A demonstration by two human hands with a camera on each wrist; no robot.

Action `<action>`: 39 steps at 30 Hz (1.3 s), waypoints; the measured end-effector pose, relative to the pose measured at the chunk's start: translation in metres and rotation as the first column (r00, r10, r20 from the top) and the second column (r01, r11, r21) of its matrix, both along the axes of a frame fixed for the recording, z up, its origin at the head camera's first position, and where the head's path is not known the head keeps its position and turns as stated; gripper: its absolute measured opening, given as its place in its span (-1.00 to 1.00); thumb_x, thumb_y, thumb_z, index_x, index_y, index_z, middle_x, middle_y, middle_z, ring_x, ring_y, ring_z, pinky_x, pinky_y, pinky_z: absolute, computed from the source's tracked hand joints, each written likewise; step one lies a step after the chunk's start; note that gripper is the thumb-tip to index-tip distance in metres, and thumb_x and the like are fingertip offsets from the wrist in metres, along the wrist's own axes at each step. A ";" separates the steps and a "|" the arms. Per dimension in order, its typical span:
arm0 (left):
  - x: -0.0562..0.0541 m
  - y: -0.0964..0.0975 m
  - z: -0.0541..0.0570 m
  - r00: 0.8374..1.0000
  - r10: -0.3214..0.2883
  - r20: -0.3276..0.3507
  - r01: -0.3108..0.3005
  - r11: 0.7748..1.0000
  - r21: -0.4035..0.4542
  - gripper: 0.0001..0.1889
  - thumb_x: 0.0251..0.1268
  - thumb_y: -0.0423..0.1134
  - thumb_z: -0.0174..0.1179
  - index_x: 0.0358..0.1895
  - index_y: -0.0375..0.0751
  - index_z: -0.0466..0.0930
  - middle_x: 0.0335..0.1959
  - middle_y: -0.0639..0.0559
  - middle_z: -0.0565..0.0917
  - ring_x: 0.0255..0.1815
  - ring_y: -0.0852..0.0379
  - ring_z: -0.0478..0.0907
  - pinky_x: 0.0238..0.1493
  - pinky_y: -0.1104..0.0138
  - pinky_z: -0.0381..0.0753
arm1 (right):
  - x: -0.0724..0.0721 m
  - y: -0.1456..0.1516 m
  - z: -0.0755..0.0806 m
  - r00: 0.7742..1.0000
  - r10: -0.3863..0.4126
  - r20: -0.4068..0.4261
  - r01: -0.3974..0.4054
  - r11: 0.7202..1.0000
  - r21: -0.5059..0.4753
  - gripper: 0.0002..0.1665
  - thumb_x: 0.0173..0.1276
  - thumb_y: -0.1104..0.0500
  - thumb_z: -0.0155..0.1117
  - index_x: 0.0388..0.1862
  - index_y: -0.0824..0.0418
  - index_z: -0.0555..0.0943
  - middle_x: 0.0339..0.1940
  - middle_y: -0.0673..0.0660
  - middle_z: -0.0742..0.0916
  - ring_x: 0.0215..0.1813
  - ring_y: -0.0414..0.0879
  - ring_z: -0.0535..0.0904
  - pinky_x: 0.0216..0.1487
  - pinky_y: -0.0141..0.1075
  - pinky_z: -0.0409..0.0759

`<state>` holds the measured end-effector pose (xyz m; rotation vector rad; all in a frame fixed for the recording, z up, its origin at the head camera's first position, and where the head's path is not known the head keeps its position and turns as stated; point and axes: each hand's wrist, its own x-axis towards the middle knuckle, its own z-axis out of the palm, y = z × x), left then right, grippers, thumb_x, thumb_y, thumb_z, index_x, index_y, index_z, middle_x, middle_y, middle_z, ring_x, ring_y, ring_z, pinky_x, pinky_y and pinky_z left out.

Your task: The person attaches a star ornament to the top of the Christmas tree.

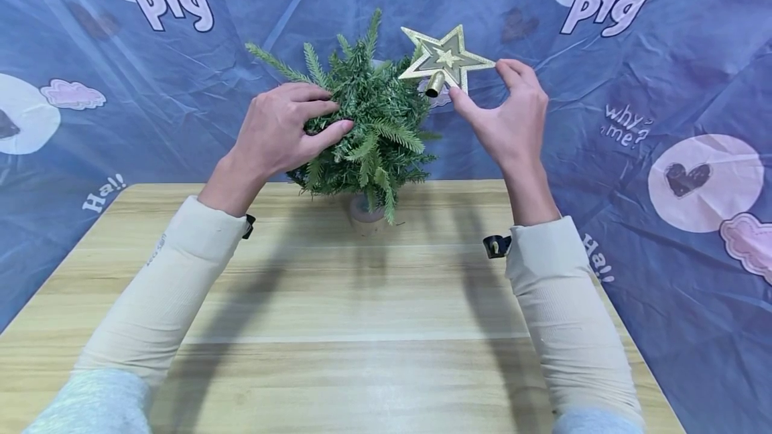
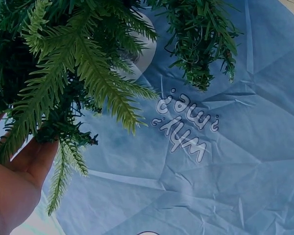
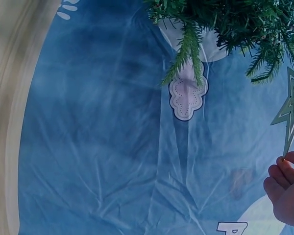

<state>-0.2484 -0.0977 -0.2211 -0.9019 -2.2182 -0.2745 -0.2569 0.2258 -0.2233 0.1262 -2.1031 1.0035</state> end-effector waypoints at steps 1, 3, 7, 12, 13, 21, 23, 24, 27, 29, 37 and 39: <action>0.000 0.000 0.000 1.000 0.001 0.000 -0.001 1.000 -0.001 -0.45 0.40 0.27 0.14 -0.03 -0.15 0.80 0.04 -0.17 0.74 0.11 -0.13 0.67 0.19 0.08 0.62 | 0.000 -0.001 0.000 1.000 0.001 -0.001 -0.001 1.000 0.001 -0.13 0.03 -0.15 0.56 0.25 0.31 0.63 0.26 0.15 0.67 0.31 -0.08 0.52 0.36 -0.36 0.31; 0.000 0.000 0.000 1.000 0.000 -0.001 0.000 1.000 -0.003 -0.45 0.40 0.27 0.14 -0.03 -0.15 0.80 0.04 -0.17 0.74 0.11 -0.13 0.67 0.20 0.08 0.62 | -0.001 -0.002 0.001 1.000 0.002 -0.005 -0.002 1.000 0.005 -0.13 0.03 -0.15 0.56 0.25 0.32 0.63 0.25 0.15 0.67 0.31 -0.07 0.52 0.37 -0.36 0.29; 0.000 0.000 -0.001 1.000 -0.001 -0.001 0.001 1.000 -0.004 -0.45 0.40 0.27 0.14 -0.02 -0.15 0.80 0.03 -0.17 0.75 0.12 -0.12 0.67 0.22 0.09 0.61 | -0.003 -0.004 0.001 1.000 -0.003 -0.001 0.003 1.000 0.007 -0.13 0.03 -0.15 0.56 0.25 0.32 0.63 0.26 0.15 0.67 0.31 -0.08 0.52 0.36 -0.36 0.30; 0.000 0.000 -0.001 1.000 -0.005 -0.005 0.005 1.000 -0.004 -0.45 0.40 0.27 0.14 -0.03 -0.15 0.80 0.03 -0.17 0.75 0.12 -0.12 0.67 0.24 0.09 0.59 | -0.005 -0.007 0.002 1.000 -0.012 -0.006 0.012 1.000 0.012 -0.12 0.02 -0.17 0.57 0.24 0.32 0.64 0.25 0.15 0.67 0.31 -0.08 0.52 0.35 -0.36 0.31; 0.000 0.000 -0.001 1.000 -0.005 -0.005 0.005 1.000 -0.004 -0.45 0.40 0.27 0.14 -0.03 -0.15 0.80 0.02 -0.17 0.75 0.11 -0.12 0.67 0.24 0.09 0.59 | -0.005 -0.007 0.002 1.000 -0.012 -0.007 0.012 1.000 0.012 -0.12 0.02 -0.17 0.57 0.24 0.32 0.64 0.25 0.14 0.67 0.31 -0.08 0.52 0.35 -0.36 0.30; 0.001 0.000 0.000 1.000 -0.004 0.001 0.004 1.000 -0.002 -0.45 0.40 0.26 0.14 -0.03 -0.15 0.80 0.03 -0.17 0.75 0.11 -0.12 0.67 0.23 0.08 0.60 | -0.006 -0.011 0.004 1.000 -0.004 -0.018 0.005 1.000 0.010 -0.11 0.02 -0.19 0.55 0.24 0.32 0.63 0.26 0.14 0.66 0.31 -0.09 0.52 0.37 -0.35 0.26; 0.001 0.000 0.000 1.000 -0.008 -0.003 0.008 1.000 0.000 -0.45 0.40 0.26 0.14 -0.03 -0.15 0.80 0.03 -0.17 0.75 0.10 -0.12 0.68 0.22 0.08 0.61 | -0.006 -0.012 0.005 1.000 -0.006 -0.020 0.006 1.000 0.007 -0.11 0.02 -0.19 0.56 0.24 0.32 0.63 0.25 0.14 0.67 0.31 -0.08 0.52 0.37 -0.36 0.27; 0.001 0.001 0.000 1.000 -0.010 -0.005 0.010 1.000 0.000 -0.45 0.40 0.26 0.14 -0.04 -0.16 0.80 0.02 -0.17 0.75 0.10 -0.12 0.68 0.21 0.07 0.61 | -0.007 -0.012 0.005 1.000 -0.006 -0.021 0.007 1.000 0.006 -0.11 0.02 -0.19 0.56 0.23 0.33 0.63 0.25 0.14 0.67 0.30 -0.08 0.52 0.37 -0.36 0.27; 0.001 0.001 -0.001 1.000 -0.015 -0.011 0.015 1.000 0.004 -0.46 0.40 0.26 0.14 -0.05 -0.16 0.80 0.02 -0.17 0.75 0.09 -0.12 0.68 0.19 0.07 0.63 | -0.008 -0.013 0.005 1.000 -0.009 -0.012 0.009 1.000 -0.001 -0.10 0.02 -0.19 0.56 0.24 0.33 0.63 0.26 0.13 0.66 0.31 -0.08 0.51 0.38 -0.36 0.25; 0.000 0.000 -0.001 1.000 -0.018 -0.015 0.019 1.000 0.007 -0.46 0.39 0.25 0.15 -0.05 -0.16 0.81 0.01 -0.18 0.75 0.08 -0.12 0.69 0.18 0.07 0.63 | -0.010 -0.014 0.005 1.000 -0.013 0.002 0.013 1.000 -0.006 -0.10 0.02 -0.20 0.55 0.26 0.32 0.62 0.28 0.13 0.65 0.32 -0.09 0.50 0.40 -0.35 0.22; 0.000 -0.001 -0.002 0.999 -0.025 -0.024 0.025 1.000 0.015 -0.46 0.38 0.25 0.16 -0.06 -0.17 0.81 -0.01 -0.17 0.76 0.06 -0.11 0.69 0.18 0.07 0.63 | -0.014 -0.017 0.006 0.999 -0.023 0.033 0.023 1.000 -0.010 -0.07 0.04 -0.22 0.53 0.30 0.28 0.58 0.35 0.12 0.60 0.36 -0.10 0.45 0.44 -0.32 0.18; 0.000 -0.001 -0.002 0.999 -0.023 -0.024 0.023 1.000 0.011 -0.46 0.39 0.25 0.15 -0.06 -0.16 0.81 -0.01 -0.16 0.76 0.06 -0.11 0.69 0.19 0.07 0.62 | -0.015 -0.018 0.007 0.999 -0.026 0.026 0.026 1.000 -0.008 -0.06 0.04 -0.23 0.53 0.31 0.28 0.58 0.35 0.12 0.60 0.37 -0.09 0.45 0.44 -0.32 0.18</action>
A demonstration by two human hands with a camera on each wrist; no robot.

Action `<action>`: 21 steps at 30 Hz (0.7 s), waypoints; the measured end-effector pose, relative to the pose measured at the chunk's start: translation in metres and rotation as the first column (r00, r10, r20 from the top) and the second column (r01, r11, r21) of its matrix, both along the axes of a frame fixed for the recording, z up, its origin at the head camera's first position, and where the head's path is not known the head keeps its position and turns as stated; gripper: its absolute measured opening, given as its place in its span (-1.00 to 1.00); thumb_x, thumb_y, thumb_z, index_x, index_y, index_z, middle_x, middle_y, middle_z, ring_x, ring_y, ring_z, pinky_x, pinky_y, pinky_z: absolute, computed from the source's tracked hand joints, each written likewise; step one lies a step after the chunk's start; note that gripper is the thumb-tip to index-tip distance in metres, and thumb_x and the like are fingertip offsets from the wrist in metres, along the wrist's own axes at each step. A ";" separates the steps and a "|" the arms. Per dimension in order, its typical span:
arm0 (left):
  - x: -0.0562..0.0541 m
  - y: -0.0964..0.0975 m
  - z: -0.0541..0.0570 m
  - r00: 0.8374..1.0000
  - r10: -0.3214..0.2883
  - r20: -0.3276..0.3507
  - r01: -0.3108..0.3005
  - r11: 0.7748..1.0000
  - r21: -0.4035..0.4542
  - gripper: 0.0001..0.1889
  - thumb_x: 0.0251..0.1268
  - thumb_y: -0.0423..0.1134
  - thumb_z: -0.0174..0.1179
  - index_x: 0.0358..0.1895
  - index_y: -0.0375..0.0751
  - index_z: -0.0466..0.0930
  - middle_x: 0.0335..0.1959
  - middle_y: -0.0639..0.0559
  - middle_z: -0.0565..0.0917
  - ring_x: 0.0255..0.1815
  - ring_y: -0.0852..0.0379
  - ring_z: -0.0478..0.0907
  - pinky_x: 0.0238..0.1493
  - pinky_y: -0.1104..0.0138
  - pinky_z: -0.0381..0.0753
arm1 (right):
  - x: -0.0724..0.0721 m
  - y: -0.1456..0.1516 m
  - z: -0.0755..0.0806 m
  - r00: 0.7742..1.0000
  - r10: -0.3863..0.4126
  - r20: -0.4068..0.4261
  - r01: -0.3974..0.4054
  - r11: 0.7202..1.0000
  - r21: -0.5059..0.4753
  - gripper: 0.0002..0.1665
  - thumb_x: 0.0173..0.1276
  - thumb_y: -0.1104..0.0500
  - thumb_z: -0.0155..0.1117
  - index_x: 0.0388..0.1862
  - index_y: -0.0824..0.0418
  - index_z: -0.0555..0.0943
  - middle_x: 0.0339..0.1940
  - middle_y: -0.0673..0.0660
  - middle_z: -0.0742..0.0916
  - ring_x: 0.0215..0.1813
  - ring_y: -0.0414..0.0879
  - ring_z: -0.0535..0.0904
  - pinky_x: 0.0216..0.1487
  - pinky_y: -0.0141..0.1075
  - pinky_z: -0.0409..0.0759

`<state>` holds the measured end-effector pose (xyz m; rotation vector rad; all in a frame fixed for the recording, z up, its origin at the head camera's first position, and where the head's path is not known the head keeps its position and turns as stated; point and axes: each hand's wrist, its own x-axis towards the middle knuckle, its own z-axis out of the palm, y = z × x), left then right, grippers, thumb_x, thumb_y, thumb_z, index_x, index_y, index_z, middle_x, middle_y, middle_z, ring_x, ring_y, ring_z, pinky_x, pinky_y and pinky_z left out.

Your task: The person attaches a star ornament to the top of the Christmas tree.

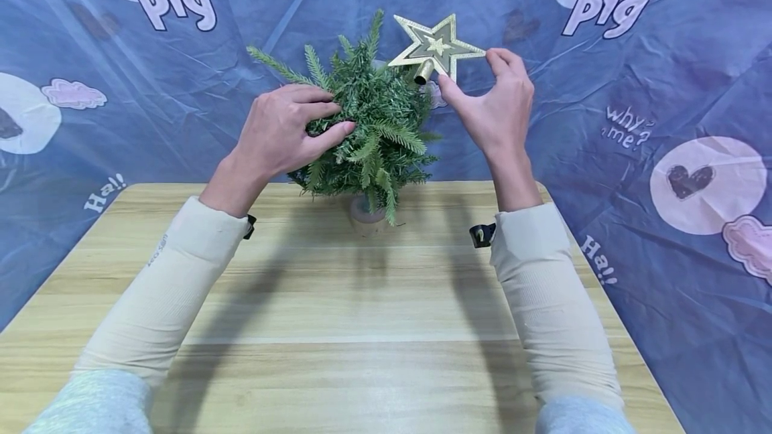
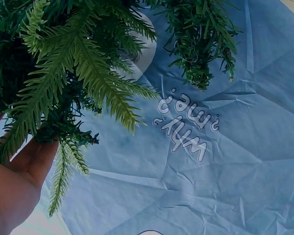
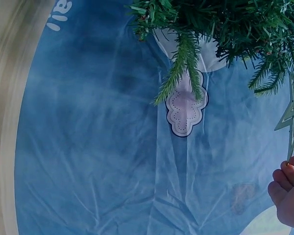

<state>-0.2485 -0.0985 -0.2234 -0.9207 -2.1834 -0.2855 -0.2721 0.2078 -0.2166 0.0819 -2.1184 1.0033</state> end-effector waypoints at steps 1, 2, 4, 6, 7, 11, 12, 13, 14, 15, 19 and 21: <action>0.000 0.000 0.000 1.000 0.001 0.001 -0.001 1.000 -0.002 -0.46 0.39 0.25 0.15 -0.05 -0.16 0.81 0.00 -0.16 0.76 0.07 -0.11 0.69 0.19 0.07 0.62 | -0.001 0.000 0.000 1.000 -0.002 -0.003 0.002 1.000 0.002 -0.06 0.04 -0.23 0.53 0.31 0.28 0.58 0.35 0.12 0.60 0.37 -0.09 0.45 0.43 -0.33 0.18; 0.000 0.000 0.000 1.000 0.003 0.002 -0.003 1.000 -0.005 -0.46 0.39 0.25 0.15 -0.05 -0.16 0.81 0.00 -0.16 0.76 0.07 -0.11 0.69 0.20 0.07 0.62 | -0.001 -0.001 0.000 1.000 -0.003 -0.006 0.003 1.000 0.000 -0.06 0.04 -0.22 0.53 0.31 0.28 0.58 0.35 0.12 0.60 0.37 -0.09 0.46 0.43 -0.33 0.18; 0.000 0.000 0.000 1.000 0.004 0.004 -0.004 1.000 -0.007 -0.46 0.39 0.25 0.15 -0.05 -0.16 0.81 0.00 -0.16 0.76 0.08 -0.11 0.69 0.20 0.07 0.62 | -0.002 -0.002 0.001 1.000 -0.005 -0.017 0.005 1.000 0.001 -0.06 0.04 -0.22 0.53 0.31 0.29 0.58 0.34 0.13 0.60 0.36 -0.09 0.46 0.43 -0.34 0.17; 0.001 -0.001 0.000 1.000 0.007 0.005 -0.006 1.000 -0.009 -0.46 0.39 0.26 0.15 -0.05 -0.16 0.81 0.01 -0.16 0.76 0.08 -0.11 0.69 0.20 0.07 0.62 | -0.004 -0.004 0.001 1.000 -0.006 -0.025 0.006 1.000 -0.001 -0.06 0.04 -0.22 0.54 0.31 0.29 0.58 0.34 0.13 0.61 0.36 -0.10 0.46 0.42 -0.34 0.16; 0.001 -0.001 0.000 1.000 0.008 0.006 -0.008 1.000 -0.010 -0.46 0.39 0.26 0.15 -0.05 -0.16 0.81 0.01 -0.16 0.76 0.08 -0.11 0.69 0.21 0.07 0.61 | -0.004 -0.004 0.001 1.000 -0.008 -0.027 0.008 1.000 -0.002 -0.06 0.04 -0.22 0.54 0.31 0.29 0.57 0.34 0.13 0.60 0.36 -0.11 0.46 0.42 -0.35 0.16; 0.000 -0.001 0.000 1.000 0.010 0.007 -0.010 1.000 -0.012 -0.45 0.39 0.27 0.14 -0.05 -0.16 0.80 0.01 -0.17 0.75 0.08 -0.11 0.69 0.21 0.07 0.61 | -0.008 -0.006 0.001 0.999 -0.020 -0.046 0.020 1.000 -0.001 -0.06 0.04 -0.22 0.54 0.31 0.28 0.58 0.33 0.12 0.61 0.35 -0.11 0.46 0.41 -0.37 0.18; 0.000 -0.001 0.000 1.000 0.011 0.008 -0.011 1.000 -0.014 -0.45 0.40 0.27 0.14 -0.04 -0.16 0.80 0.02 -0.17 0.75 0.08 -0.11 0.69 0.22 0.07 0.61 | -0.009 -0.007 0.001 0.998 -0.022 -0.051 0.022 1.000 -0.003 -0.06 0.04 -0.22 0.54 0.31 0.28 0.58 0.33 0.12 0.61 0.35 -0.11 0.47 0.41 -0.38 0.19; 0.000 -0.001 0.000 1.000 0.012 0.010 -0.012 1.000 -0.015 -0.45 0.40 0.27 0.13 -0.04 -0.16 0.80 0.02 -0.17 0.75 0.09 -0.11 0.69 0.22 0.07 0.61 | -0.009 -0.007 0.001 0.998 -0.024 -0.057 0.024 1.000 -0.006 -0.06 0.04 -0.22 0.54 0.32 0.28 0.57 0.33 0.12 0.61 0.35 -0.12 0.46 0.41 -0.38 0.20; 0.000 -0.001 0.000 1.000 0.012 0.010 -0.012 1.000 -0.016 -0.45 0.40 0.27 0.13 -0.04 -0.16 0.80 0.02 -0.17 0.75 0.08 -0.11 0.69 0.21 0.07 0.61 | -0.010 -0.008 0.001 0.997 -0.023 -0.067 0.023 1.000 -0.009 -0.05 0.04 -0.22 0.54 0.32 0.29 0.57 0.33 0.13 0.61 0.35 -0.12 0.47 0.40 -0.39 0.22; 0.000 -0.001 0.000 1.000 0.012 0.011 -0.012 1.000 -0.016 -0.45 0.40 0.27 0.13 -0.04 -0.16 0.80 0.02 -0.17 0.75 0.08 -0.11 0.69 0.21 0.07 0.61 | -0.010 -0.009 0.001 0.996 -0.022 -0.082 0.021 1.000 -0.009 -0.05 0.04 -0.22 0.54 0.32 0.30 0.57 0.32 0.13 0.61 0.34 -0.13 0.47 0.39 -0.40 0.23; 0.000 -0.001 0.000 1.000 0.010 0.009 -0.010 1.000 -0.015 -0.45 0.40 0.26 0.14 -0.05 -0.16 0.80 0.01 -0.17 0.75 0.08 -0.11 0.69 0.21 0.07 0.61 | -0.013 -0.013 0.001 0.986 -0.016 -0.167 0.013 1.000 -0.018 -0.04 0.04 -0.21 0.54 0.31 0.33 0.57 0.28 0.13 0.61 0.31 -0.17 0.47 0.37 -0.41 0.27; 0.000 -0.001 0.000 1.000 0.008 0.007 -0.008 1.000 -0.016 -0.45 0.40 0.26 0.14 -0.05 -0.16 0.80 0.01 -0.17 0.75 0.08 -0.11 0.69 0.21 0.07 0.61 | -0.014 -0.014 0.001 0.977 -0.015 -0.211 0.012 1.000 -0.015 -0.06 0.04 -0.20 0.55 0.30 0.34 0.57 0.26 0.13 0.62 0.29 -0.18 0.47 0.35 -0.43 0.28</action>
